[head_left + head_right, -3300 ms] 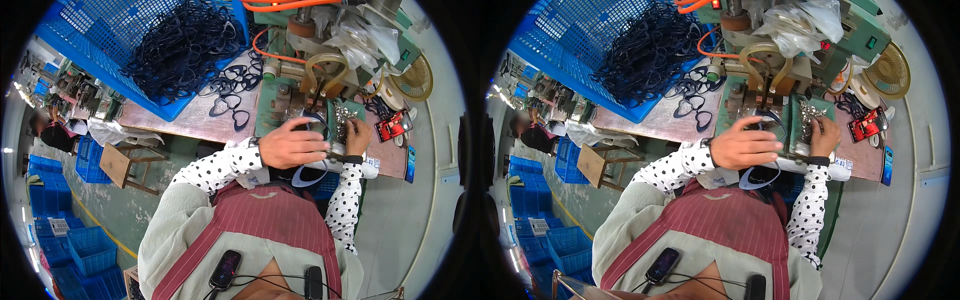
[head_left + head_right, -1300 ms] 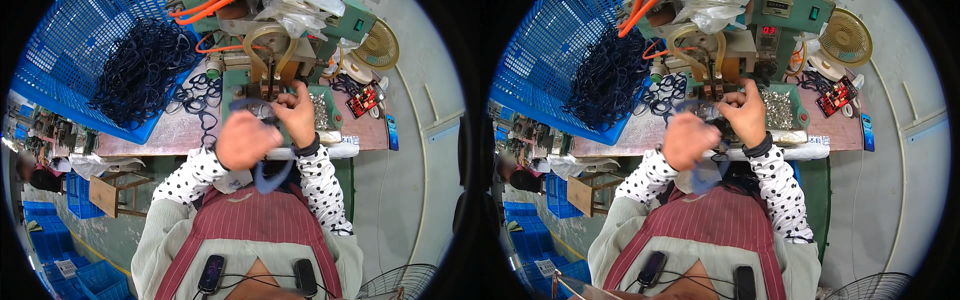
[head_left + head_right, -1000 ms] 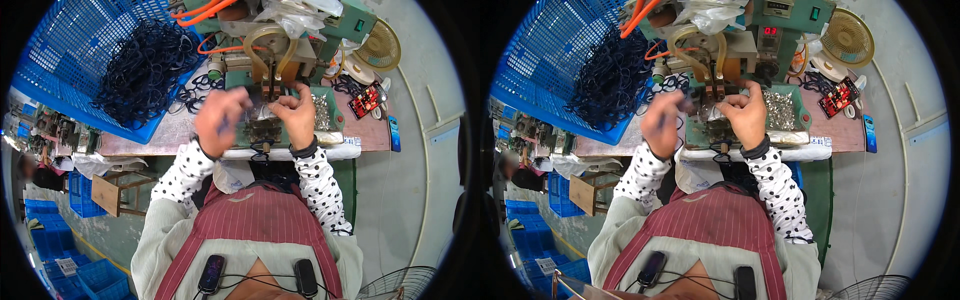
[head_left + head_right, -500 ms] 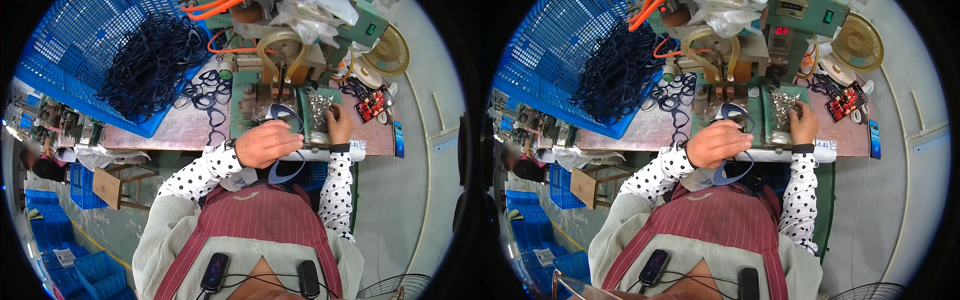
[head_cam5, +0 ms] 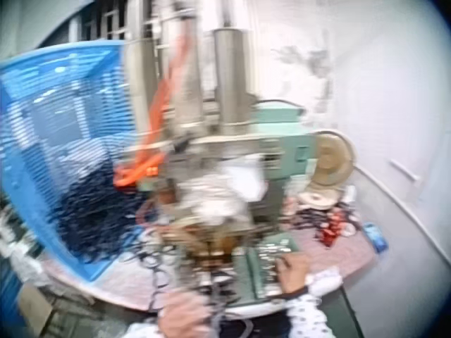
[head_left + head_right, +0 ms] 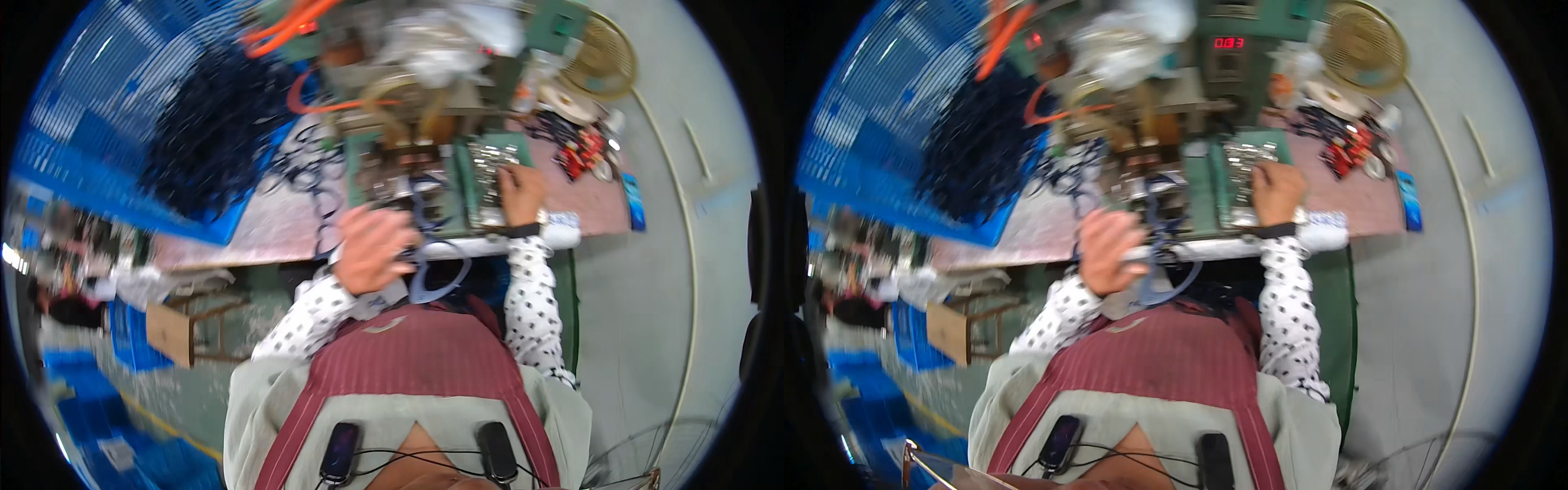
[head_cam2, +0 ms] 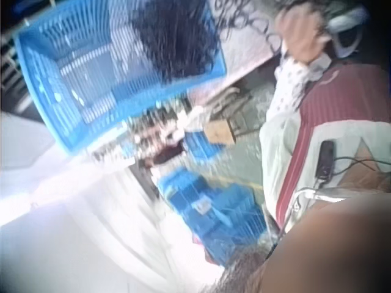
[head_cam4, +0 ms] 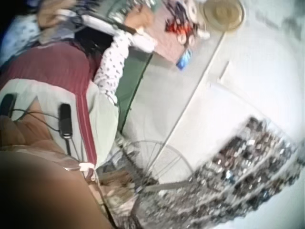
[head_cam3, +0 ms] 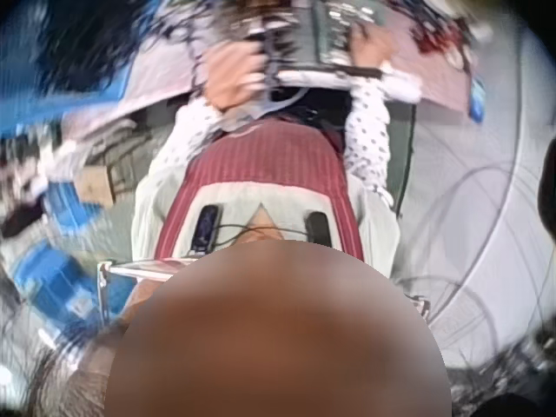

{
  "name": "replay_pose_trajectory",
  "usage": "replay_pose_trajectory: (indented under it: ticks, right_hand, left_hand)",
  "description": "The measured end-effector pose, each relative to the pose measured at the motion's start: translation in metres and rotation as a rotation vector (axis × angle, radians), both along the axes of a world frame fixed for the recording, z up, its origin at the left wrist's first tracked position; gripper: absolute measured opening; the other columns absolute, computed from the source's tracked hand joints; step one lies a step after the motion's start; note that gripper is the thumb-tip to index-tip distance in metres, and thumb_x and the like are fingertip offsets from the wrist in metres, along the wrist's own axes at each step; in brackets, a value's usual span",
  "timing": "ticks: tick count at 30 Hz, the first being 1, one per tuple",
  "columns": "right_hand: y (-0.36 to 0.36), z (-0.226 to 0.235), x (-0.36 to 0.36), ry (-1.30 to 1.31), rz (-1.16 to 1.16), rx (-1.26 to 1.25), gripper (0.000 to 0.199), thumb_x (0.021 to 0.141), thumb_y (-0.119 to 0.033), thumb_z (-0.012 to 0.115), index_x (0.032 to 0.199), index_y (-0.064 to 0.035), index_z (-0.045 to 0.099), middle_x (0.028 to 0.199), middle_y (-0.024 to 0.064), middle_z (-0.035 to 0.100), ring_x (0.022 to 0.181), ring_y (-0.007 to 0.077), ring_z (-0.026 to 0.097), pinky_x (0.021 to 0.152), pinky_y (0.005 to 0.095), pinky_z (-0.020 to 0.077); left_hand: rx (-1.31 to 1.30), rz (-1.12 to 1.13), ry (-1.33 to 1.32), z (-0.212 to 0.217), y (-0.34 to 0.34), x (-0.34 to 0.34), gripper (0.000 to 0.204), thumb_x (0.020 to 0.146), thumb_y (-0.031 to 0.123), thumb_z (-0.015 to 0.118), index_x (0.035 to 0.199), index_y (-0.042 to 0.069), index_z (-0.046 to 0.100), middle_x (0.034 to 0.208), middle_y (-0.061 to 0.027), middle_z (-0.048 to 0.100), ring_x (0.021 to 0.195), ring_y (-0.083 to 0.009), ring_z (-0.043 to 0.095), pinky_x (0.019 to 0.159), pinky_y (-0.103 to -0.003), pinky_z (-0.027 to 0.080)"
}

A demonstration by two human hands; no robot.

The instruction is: The person repeatedly picks up dark plastic eyeglass frames from a blue basket, places them into a small press machine, and then removes them. The person also handles small metal components from a tray on the table.

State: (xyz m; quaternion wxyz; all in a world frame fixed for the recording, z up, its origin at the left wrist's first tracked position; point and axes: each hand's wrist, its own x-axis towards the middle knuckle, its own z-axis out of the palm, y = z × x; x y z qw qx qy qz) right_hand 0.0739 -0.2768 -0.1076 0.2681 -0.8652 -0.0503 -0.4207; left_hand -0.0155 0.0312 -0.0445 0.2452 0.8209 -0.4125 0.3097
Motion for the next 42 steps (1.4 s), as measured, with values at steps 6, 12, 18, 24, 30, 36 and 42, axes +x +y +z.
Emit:
replay_pose_trajectory:
  ticks: [6, 12, 18, 24, 30, 36, 42]
  right_hand:
    - [0.008, 0.006, -0.008, 0.036, -0.098, 0.050, 0.009, 0.077, -0.012, 0.071, 0.085, -0.0114, 0.067, 0.073, 0.0062, 0.061, 0.076, 0.0273, 0.057, 0.072, 0.0417, 0.0401]
    - [0.007, 0.004, -0.011, -0.003, -0.142, 0.174, 0.008, 0.074, -0.014, 0.075, 0.081, -0.0140, 0.070, 0.068, 0.0029, 0.060, 0.074, 0.0238, 0.056, 0.073, 0.0382, 0.0408]
    - [0.011, 0.006, -0.011, 0.031, -0.167, 0.158, 0.008, 0.074, -0.012, 0.075, 0.082, -0.0135, 0.073, 0.074, 0.0032, 0.065, 0.075, 0.0236, 0.058, 0.073, 0.0367, 0.0434]
    - [0.050, 0.061, -0.016, 0.231, 0.169, 0.508, 0.012, 0.075, -0.009, 0.072, 0.087, -0.0093, 0.074, 0.081, 0.0063, 0.071, 0.075, 0.0242, 0.063, 0.069, 0.0335, 0.0505]
    - [0.084, 0.112, -0.047, 0.416, 0.527, 0.602, 0.013, 0.079, -0.001, 0.068, 0.092, 0.0001, 0.072, 0.083, 0.0023, 0.067, 0.071, 0.0063, 0.056, 0.063, 0.0209, 0.0441]
    - [0.104, 0.114, -0.047, 0.502, 0.502, 0.675, 0.037, 0.071, -0.008, 0.076, 0.103, -0.0031, 0.058, 0.081, 0.0071, 0.071, 0.059, 0.0089, 0.055, 0.055, 0.0255, 0.0425]
    - [0.114, 0.120, -0.036, 0.490, 0.496, 0.693, 0.045, 0.070, -0.010, 0.077, 0.107, -0.0025, 0.053, 0.078, 0.0065, 0.071, 0.060, 0.0106, 0.059, 0.059, 0.0267, 0.0461]
  left_hand:
    - [0.205, 0.523, 0.313, -0.097, 0.108, -0.041, 0.049, 0.079, 0.020, 0.068, 0.127, 0.012, 0.060, 0.140, -0.0159, 0.046, 0.121, -0.0363, 0.042, 0.103, -0.046, 0.030]
    - [0.298, 0.511, 0.205, -0.125, 0.138, -0.040, 0.041, 0.073, 0.009, 0.069, 0.114, 0.012, 0.063, 0.131, -0.0123, 0.054, 0.116, -0.0327, 0.048, 0.099, -0.046, 0.033]
    - [-0.269, 0.470, 0.320, -0.064, 0.133, -0.002, 0.014, 0.077, 0.001, 0.063, 0.091, 0.005, 0.061, 0.119, -0.0163, 0.059, 0.111, -0.0341, 0.052, 0.099, -0.043, 0.037]
    - [-0.719, 0.540, 0.641, -0.092, 0.114, 0.061, 0.018, 0.091, 0.013, 0.062, 0.104, 0.001, 0.061, 0.101, -0.0082, 0.061, 0.089, -0.0191, 0.059, 0.079, -0.030, 0.047]
    - [-0.780, 0.517, 0.574, -0.106, 0.073, 0.077, 0.019, 0.094, 0.016, 0.061, 0.096, -0.002, 0.061, 0.078, -0.0081, 0.063, 0.071, -0.0114, 0.056, 0.065, -0.027, 0.047]
    - [-0.806, 0.434, 0.522, -0.047, 0.050, 0.055, 0.014, 0.095, 0.012, 0.059, 0.103, 0.001, 0.064, 0.085, -0.0082, 0.064, 0.072, -0.0136, 0.061, 0.066, -0.028, 0.049]
    - [-0.604, 0.314, 0.252, 0.007, 0.033, 0.032, 0.016, 0.090, 0.006, 0.060, 0.105, 0.001, 0.064, 0.096, -0.0159, 0.065, 0.088, -0.0306, 0.063, 0.080, -0.034, 0.049]
